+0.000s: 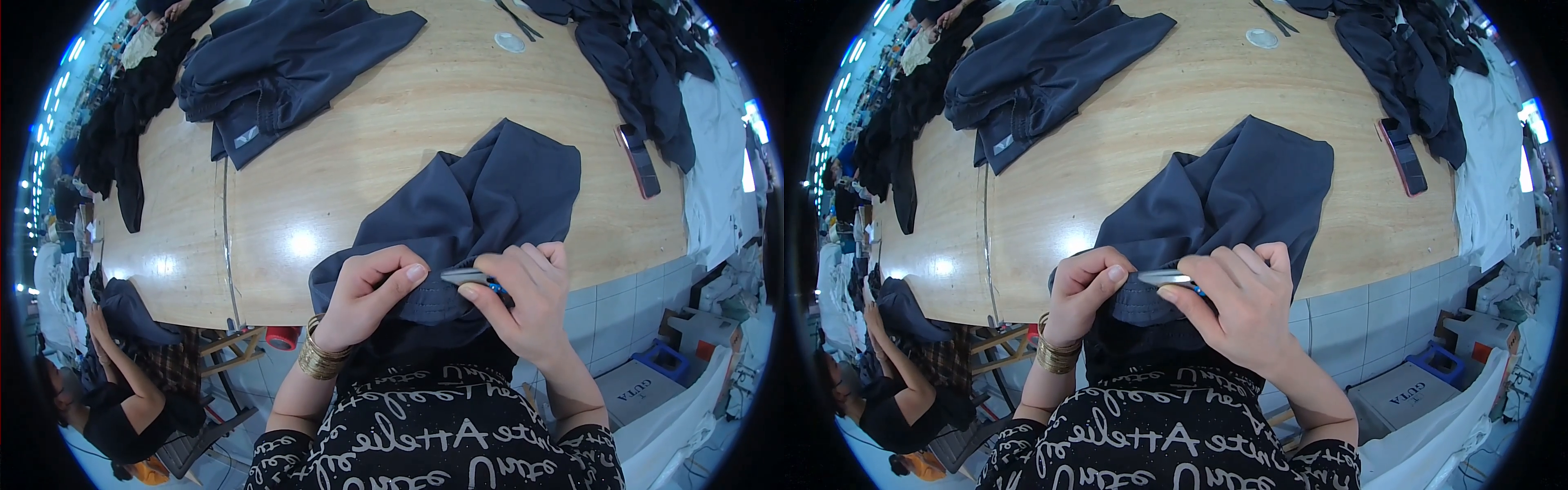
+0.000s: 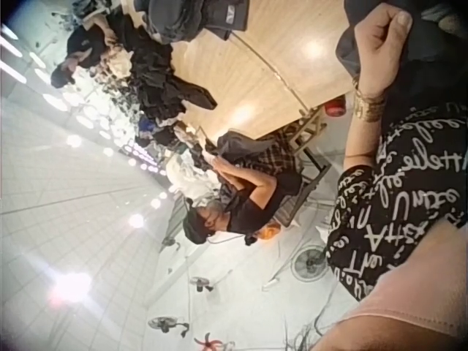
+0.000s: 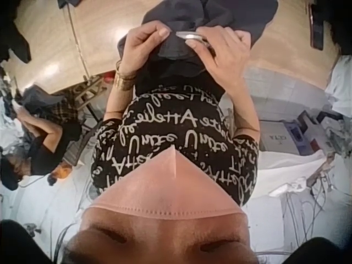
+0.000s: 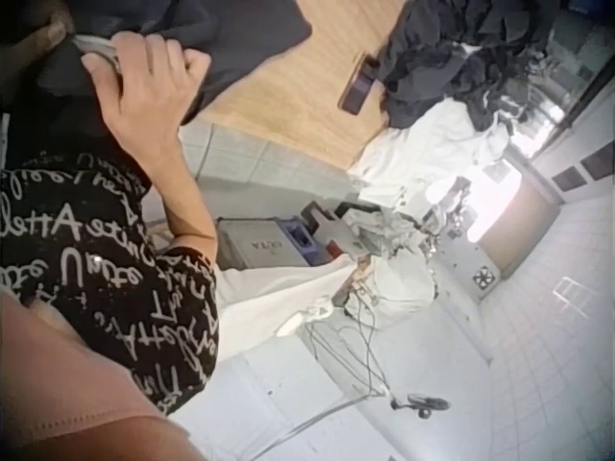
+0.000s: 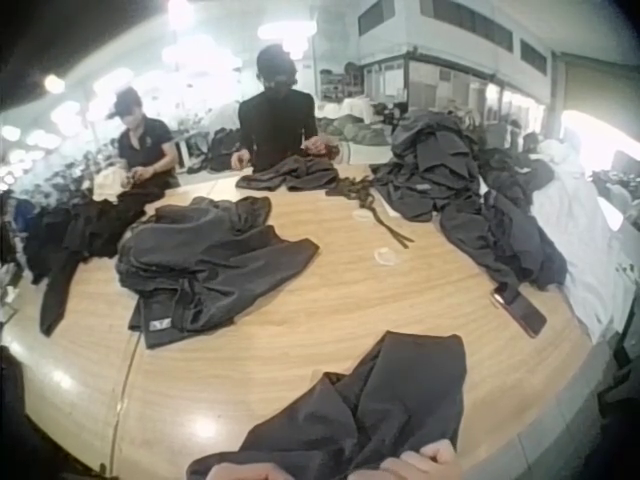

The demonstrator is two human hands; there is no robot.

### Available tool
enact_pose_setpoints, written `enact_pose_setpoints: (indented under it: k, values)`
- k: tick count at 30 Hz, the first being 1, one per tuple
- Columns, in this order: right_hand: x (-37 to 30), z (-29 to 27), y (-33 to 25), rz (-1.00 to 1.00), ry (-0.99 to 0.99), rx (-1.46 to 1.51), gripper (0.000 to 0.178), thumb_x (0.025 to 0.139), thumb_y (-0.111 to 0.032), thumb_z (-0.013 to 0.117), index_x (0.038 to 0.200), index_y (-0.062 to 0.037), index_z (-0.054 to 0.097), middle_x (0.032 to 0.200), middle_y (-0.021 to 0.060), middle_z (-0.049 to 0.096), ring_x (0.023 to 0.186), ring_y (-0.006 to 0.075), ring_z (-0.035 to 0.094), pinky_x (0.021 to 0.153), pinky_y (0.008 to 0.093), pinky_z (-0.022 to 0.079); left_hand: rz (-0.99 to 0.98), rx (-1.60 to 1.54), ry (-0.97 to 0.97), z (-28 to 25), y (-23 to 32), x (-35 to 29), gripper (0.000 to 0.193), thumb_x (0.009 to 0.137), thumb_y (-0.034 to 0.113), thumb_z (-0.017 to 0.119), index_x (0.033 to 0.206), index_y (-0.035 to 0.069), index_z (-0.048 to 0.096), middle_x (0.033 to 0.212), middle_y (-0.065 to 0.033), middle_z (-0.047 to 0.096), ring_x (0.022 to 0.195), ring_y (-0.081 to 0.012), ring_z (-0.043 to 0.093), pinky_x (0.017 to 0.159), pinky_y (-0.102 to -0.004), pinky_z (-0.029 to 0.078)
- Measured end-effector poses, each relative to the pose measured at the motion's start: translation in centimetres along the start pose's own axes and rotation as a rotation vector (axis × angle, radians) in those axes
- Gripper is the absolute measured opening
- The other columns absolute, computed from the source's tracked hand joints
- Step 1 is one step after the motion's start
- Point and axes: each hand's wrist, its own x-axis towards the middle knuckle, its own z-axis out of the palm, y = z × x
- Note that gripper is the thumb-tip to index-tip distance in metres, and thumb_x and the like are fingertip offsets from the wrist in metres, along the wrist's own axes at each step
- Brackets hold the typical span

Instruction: Inspecting and trimming loose threads from garments at a textile manufacturing facility.

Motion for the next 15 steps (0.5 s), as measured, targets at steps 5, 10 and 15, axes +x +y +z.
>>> enact_pose_setpoints:
  k: [5, 10, 15]
  values:
    - [0.9, -0.8, -1.2, 0.287, -0.027, 0.333, 0.022, 0.070, -0.023, 0.075, 0.081, -0.0097, 0.062, 0.068, -0.0018, 0.054, 0.057, 0.0136, 0.047, 0.062, 0.0263, 0.031, -0.012, -0.003, -0.009, -0.2, 0.0, -0.1, 0.019, 0.093, 0.012, 0.053, 0.084, -0.003, 0.059, 0.075, 0.0009, 0.056, 0.072, -0.0027, 0.045, 0.065, -0.0180, 0.039]
    - [0.8, -0.5, 1.5, 0.270, -0.140, 0.451, 0.009, 0.070, -0.006, 0.072, 0.075, -0.0056, 0.064, 0.066, 0.0006, 0.045, 0.059, 0.0105, 0.041, 0.051, 0.0233, 0.030, 0.164, 0.354, -0.151, 0.0, 0.6, 0.1, 0.017, 0.082, 0.000, 0.060, 0.099, 0.001, 0.057, 0.089, -0.0062, 0.062, 0.078, -0.0155, 0.058, 0.071, -0.0248, 0.045]
    - [2.0, -4.0, 3.4, 0.395, 0.329, 0.258, 0.012, 0.078, -0.012, 0.071, 0.076, -0.0043, 0.061, 0.066, -0.0001, 0.045, 0.060, 0.0066, 0.041, 0.055, 0.0209, 0.031, 0.260, 0.644, 0.237, -5.9, -1.0, 0.9, 0.046, 0.066, -0.007, 0.064, 0.109, 0.007, 0.056, 0.113, -0.0134, 0.059, 0.110, -0.0287, 0.055, 0.088, -0.0360, 0.045]
